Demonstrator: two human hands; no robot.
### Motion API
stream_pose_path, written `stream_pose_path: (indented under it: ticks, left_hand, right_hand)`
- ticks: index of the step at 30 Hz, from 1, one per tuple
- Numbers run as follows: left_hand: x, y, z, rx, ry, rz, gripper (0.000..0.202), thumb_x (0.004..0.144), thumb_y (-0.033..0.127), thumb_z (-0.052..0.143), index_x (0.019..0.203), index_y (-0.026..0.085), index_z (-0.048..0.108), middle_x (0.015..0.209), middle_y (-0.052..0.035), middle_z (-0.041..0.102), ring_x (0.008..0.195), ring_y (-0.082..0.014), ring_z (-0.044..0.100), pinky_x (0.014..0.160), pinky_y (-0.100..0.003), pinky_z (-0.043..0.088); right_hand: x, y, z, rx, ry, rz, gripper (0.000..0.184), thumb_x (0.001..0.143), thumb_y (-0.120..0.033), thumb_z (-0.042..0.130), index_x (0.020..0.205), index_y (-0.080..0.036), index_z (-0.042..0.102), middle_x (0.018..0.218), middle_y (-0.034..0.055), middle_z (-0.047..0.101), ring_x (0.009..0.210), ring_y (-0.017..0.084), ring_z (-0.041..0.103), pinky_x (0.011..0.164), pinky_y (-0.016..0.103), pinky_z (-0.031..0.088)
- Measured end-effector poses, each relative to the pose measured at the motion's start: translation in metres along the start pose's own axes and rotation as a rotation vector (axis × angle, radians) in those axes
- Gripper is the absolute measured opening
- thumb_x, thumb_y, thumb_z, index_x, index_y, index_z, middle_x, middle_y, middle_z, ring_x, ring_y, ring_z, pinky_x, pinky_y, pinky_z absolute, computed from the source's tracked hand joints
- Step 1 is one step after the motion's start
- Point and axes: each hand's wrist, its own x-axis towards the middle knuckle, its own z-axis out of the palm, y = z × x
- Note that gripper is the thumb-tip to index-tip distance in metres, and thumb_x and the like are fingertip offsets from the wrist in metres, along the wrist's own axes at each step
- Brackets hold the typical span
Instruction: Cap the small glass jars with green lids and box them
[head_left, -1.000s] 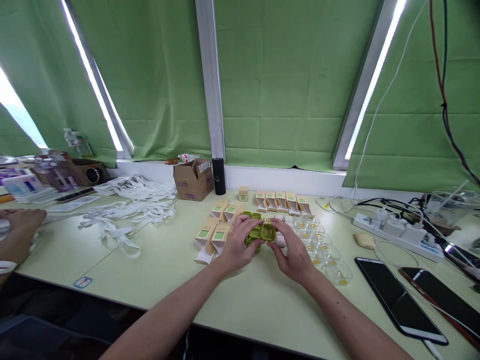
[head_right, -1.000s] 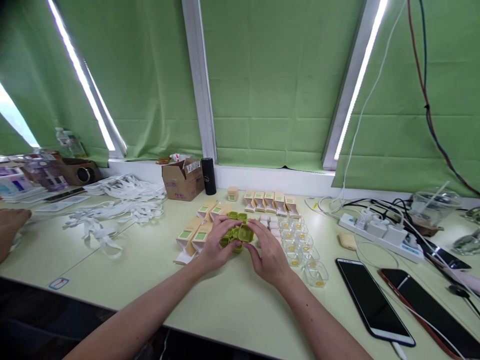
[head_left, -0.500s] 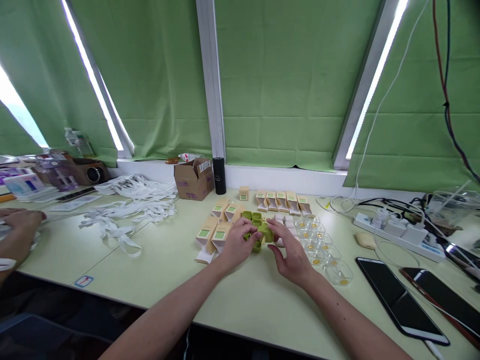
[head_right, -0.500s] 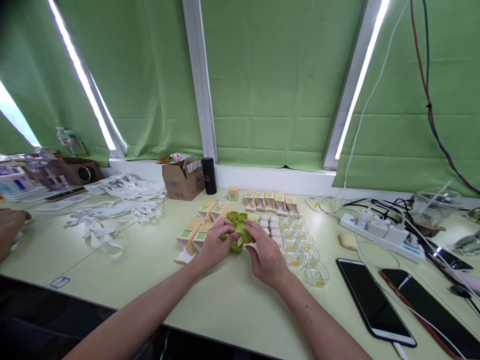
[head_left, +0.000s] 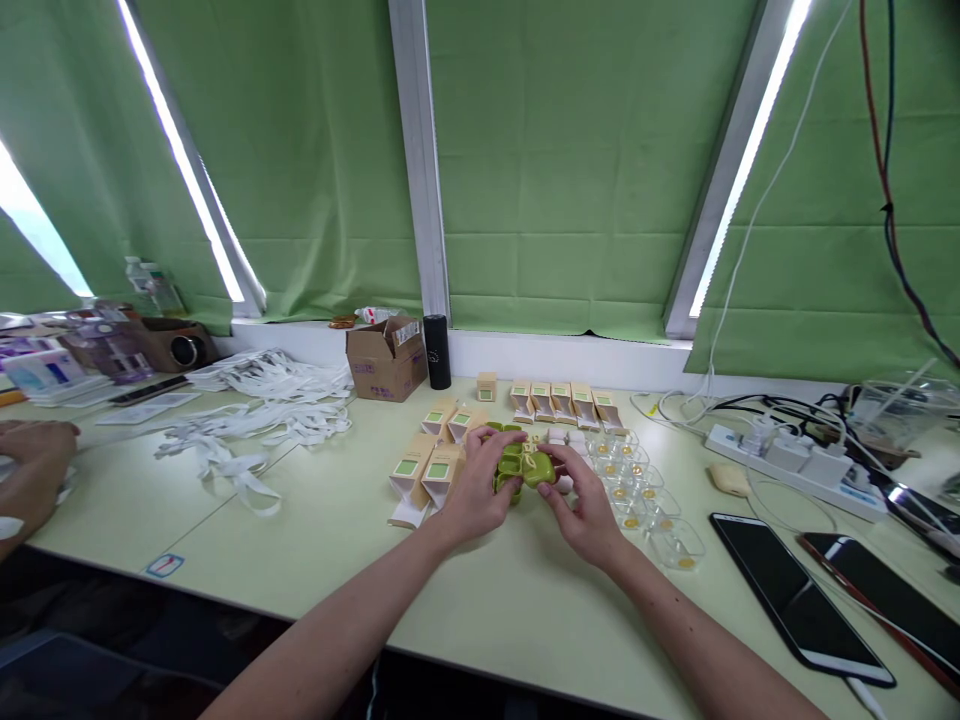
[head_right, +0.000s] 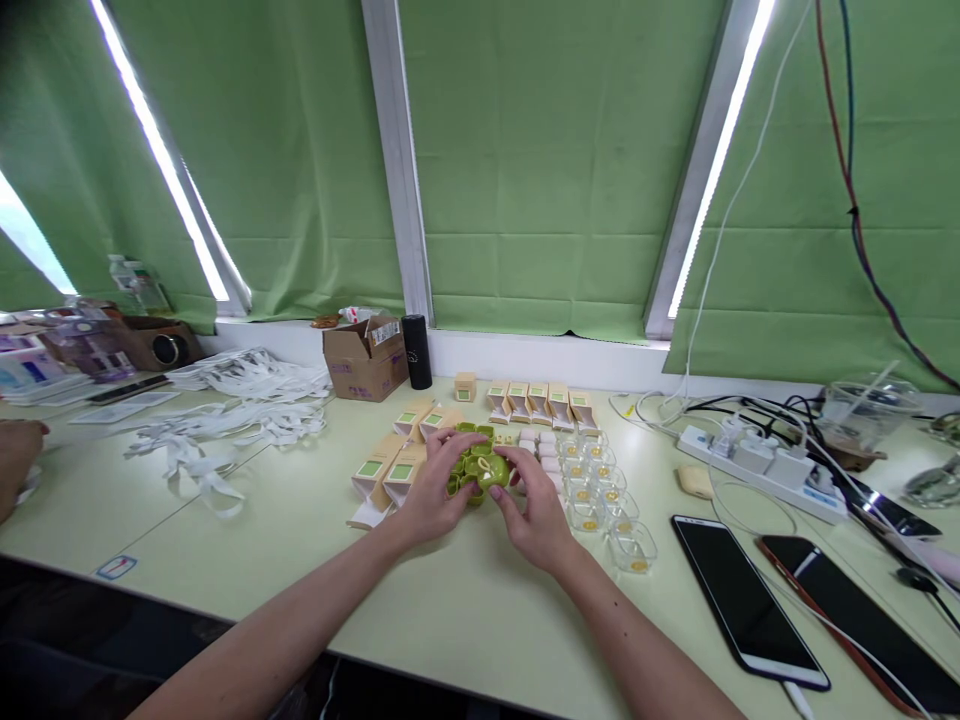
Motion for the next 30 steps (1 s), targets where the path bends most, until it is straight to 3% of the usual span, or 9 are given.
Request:
stream_pose_path:
  ticks: [2, 5, 10, 15, 20, 24, 30]
  left_hand:
    - [-0.001, 0.002, 0.000, 0.050, -0.048, 0.050, 0.067, 0.084, 0.002, 0.059, 0.145, 0.028, 0.053, 0.141, -0.0100, 0.057, 0.132, -0.0316, 0.039, 0.115, -0.055, 0.041]
    - [-0.002, 0.004, 0.000, 0.102, -0.092, 0.104, 0.064, 0.083, -0.002, 0.056, 0.137, 0.032, 0.063, 0.147, -0.0076, 0.054, 0.135, -0.0319, 0.037, 0.116, -0.057, 0.039]
    - [0.002, 0.003, 0.002, -0.003, -0.030, 0.070, 0.052, 0.085, 0.003, 0.063, 0.130, 0.028, 0.067, 0.138, -0.0093, 0.061, 0.134, -0.0305, 0.042, 0.116, -0.056, 0.041]
    - [0.007, -0.007, 0.004, -0.277, 0.102, -0.189, 0.047, 0.079, 0.014, 0.079, 0.123, 0.026, 0.071, 0.129, -0.0098, 0.064, 0.126, -0.0288, 0.054, 0.112, -0.051, 0.044]
    - [0.010, -0.016, 0.004, -0.710, 0.136, -0.407, 0.055, 0.077, 0.028, 0.085, 0.128, 0.021, 0.066, 0.128, -0.0110, 0.068, 0.114, -0.0249, 0.065, 0.101, -0.043, 0.054]
    - [0.012, -0.014, 0.002, -0.890, 0.173, -0.477, 0.066, 0.075, 0.033, 0.090, 0.132, 0.022, 0.061, 0.123, -0.0097, 0.070, 0.101, -0.0208, 0.069, 0.092, -0.037, 0.058]
    - [0.012, -0.016, 0.001, -0.969, 0.205, -0.491, 0.070, 0.076, 0.036, 0.091, 0.135, 0.022, 0.055, 0.118, -0.0084, 0.072, 0.096, -0.0188, 0.070, 0.087, -0.034, 0.059]
  right_hand:
    - [-0.001, 0.003, 0.001, -0.003, -0.012, 0.005, 0.039, 0.100, -0.032, 0.058, 0.139, -0.029, 0.054, 0.125, 0.0095, 0.066, 0.101, 0.024, 0.064, 0.083, 0.039, 0.057]
    - [-0.003, 0.007, 0.002, -0.031, -0.008, 0.022, 0.046, 0.098, -0.034, 0.062, 0.143, -0.029, 0.052, 0.122, 0.0096, 0.067, 0.099, 0.025, 0.064, 0.083, 0.041, 0.057]
    - [-0.003, 0.008, 0.001, -0.059, 0.005, 0.019, 0.046, 0.099, -0.035, 0.061, 0.143, -0.028, 0.051, 0.119, 0.0091, 0.069, 0.100, 0.025, 0.066, 0.084, 0.041, 0.056]
    - [0.001, 0.007, -0.007, -0.144, 0.166, -0.002, 0.031, 0.102, -0.030, 0.053, 0.133, -0.026, 0.057, 0.110, 0.0078, 0.071, 0.096, 0.024, 0.067, 0.083, 0.040, 0.054]
    - [0.007, 0.014, -0.019, -0.367, 0.278, 0.004, 0.027, 0.097, -0.017, 0.047, 0.119, -0.023, 0.063, 0.101, 0.0071, 0.072, 0.093, 0.025, 0.063, 0.081, 0.040, 0.051]
    - [0.010, 0.016, -0.028, -0.678, 0.123, 0.006, 0.038, 0.084, -0.005, 0.049, 0.114, -0.021, 0.066, 0.111, 0.0096, 0.073, 0.107, 0.030, 0.059, 0.089, 0.042, 0.046]
    - [0.015, 0.003, -0.034, -1.009, -0.164, 0.094, 0.040, 0.074, -0.008, 0.062, 0.111, -0.019, 0.068, 0.110, 0.0134, 0.073, 0.110, 0.034, 0.055, 0.092, 0.044, 0.038]
